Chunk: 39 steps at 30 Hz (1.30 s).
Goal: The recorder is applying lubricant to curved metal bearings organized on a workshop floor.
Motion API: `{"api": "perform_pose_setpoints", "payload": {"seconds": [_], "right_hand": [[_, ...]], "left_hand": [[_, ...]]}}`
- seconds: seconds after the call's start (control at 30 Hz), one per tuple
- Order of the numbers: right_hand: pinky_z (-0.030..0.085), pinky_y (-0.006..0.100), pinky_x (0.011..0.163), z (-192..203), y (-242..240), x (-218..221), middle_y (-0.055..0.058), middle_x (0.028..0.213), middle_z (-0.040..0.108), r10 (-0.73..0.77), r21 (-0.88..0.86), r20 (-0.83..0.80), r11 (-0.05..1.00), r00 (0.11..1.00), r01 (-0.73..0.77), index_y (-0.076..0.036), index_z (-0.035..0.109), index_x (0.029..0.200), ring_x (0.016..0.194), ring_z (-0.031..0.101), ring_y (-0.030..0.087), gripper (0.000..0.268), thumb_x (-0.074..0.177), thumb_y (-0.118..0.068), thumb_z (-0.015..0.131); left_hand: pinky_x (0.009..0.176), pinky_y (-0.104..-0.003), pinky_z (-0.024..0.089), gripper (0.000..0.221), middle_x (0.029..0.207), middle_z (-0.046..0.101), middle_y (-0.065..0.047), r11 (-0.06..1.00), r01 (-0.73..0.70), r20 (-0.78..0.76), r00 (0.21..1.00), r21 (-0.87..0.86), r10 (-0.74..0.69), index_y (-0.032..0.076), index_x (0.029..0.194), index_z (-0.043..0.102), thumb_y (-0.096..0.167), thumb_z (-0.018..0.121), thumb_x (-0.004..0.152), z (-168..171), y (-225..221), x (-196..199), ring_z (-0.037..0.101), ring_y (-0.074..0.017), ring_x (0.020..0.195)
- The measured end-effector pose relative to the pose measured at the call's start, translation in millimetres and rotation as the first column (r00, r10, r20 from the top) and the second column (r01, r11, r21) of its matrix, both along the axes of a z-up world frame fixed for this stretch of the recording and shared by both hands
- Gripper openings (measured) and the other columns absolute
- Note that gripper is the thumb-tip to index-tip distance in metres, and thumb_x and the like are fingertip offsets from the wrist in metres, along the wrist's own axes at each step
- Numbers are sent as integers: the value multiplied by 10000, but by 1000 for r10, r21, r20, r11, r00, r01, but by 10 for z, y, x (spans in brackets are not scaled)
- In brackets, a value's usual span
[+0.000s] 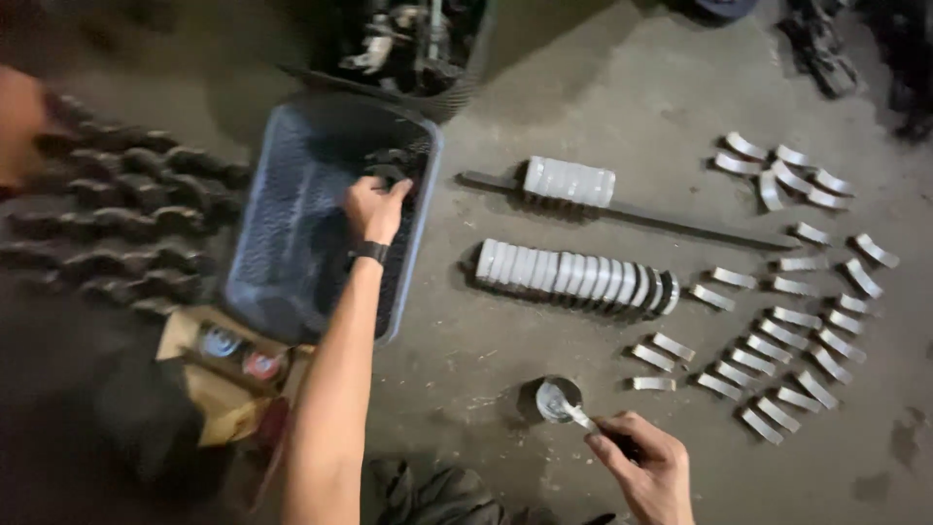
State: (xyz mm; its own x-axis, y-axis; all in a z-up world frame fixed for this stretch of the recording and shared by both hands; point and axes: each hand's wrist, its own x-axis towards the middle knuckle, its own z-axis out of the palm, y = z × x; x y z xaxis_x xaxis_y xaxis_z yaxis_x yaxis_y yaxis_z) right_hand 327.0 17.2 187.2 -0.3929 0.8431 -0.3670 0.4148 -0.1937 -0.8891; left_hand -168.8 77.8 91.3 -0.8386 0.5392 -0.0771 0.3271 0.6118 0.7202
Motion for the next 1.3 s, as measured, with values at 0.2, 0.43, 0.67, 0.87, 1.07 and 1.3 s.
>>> {"api": "perform_pose_setpoints", "payload": {"seconds": [0.2, 0.43, 0.67, 0.87, 1.07, 1.3], "right_hand": [[450, 265, 540, 95, 67, -18, 10, 666, 652, 64, -5, 104, 998, 993, -64, -7, 803, 934, 592, 568, 93, 202, 766, -117, 824], [467, 257, 490, 421, 313, 162, 18, 650, 669, 14, 158, 125, 987, 992, -33, -16, 783, 931, 569, 577, 95, 165, 798, -105, 824], [522, 226, 465, 1360, 441, 43, 47, 789, 723, 140, 641, 180, 734, 974, -224, -3, 753, 1027, 567, 644, 85, 245, 809, -102, 803], [514, 269, 486, 1749, 316, 175, 31, 774, 742, 254, 455, 219, 828, 942, -329, -77, 794, 1038, 585, 660, 98, 177, 877, -102, 724], [546, 316, 444, 1786, 196, 140, 43, 586, 755, 340, 27, 172, 937, 925, -350, -40, 838, 959, 482, 658, 104, 206, 847, -176, 732], [429, 324, 451, 1800, 158, 50, 58, 508, 616, 386, -204, 217, 916, 897, -345, -61, 865, 927, 481, 531, 103, 260, 878, -291, 754]], "left_hand": [[632, -358, 540, 261, 747, 755, -106, 989, 14, -145, 989, 144, 7, 13, 795, 749, 221, 900, 746, -849, -51, -340, 683, -173, 635], [732, -313, 550, 93, 983, 676, -63, 685, -262, 665, 613, 680, -426, 36, 1106, 645, 122, 635, 1074, 895, -918, 731, 639, -155, 848], [633, -305, 583, 175, 959, 716, -88, 714, 96, 557, 557, 694, -616, 5, 1149, 645, 114, 628, 1014, 1549, -1646, 2376, 656, -137, 722], [749, -300, 639, 266, 1012, 732, -75, 717, 333, 471, 575, 612, -669, -18, 1195, 635, 92, 707, 964, 2078, -1707, 2955, 720, -127, 846], [811, -306, 593, 296, 980, 730, -85, 725, 430, 483, 548, 538, -683, -42, 1165, 648, 123, 743, 938, 2319, -1789, 3053, 718, -144, 888], [748, -290, 565, 262, 906, 706, -66, 677, 483, 403, 555, 555, -727, -27, 1118, 663, 159, 756, 958, 2326, -1863, 3142, 683, -126, 815]]}}
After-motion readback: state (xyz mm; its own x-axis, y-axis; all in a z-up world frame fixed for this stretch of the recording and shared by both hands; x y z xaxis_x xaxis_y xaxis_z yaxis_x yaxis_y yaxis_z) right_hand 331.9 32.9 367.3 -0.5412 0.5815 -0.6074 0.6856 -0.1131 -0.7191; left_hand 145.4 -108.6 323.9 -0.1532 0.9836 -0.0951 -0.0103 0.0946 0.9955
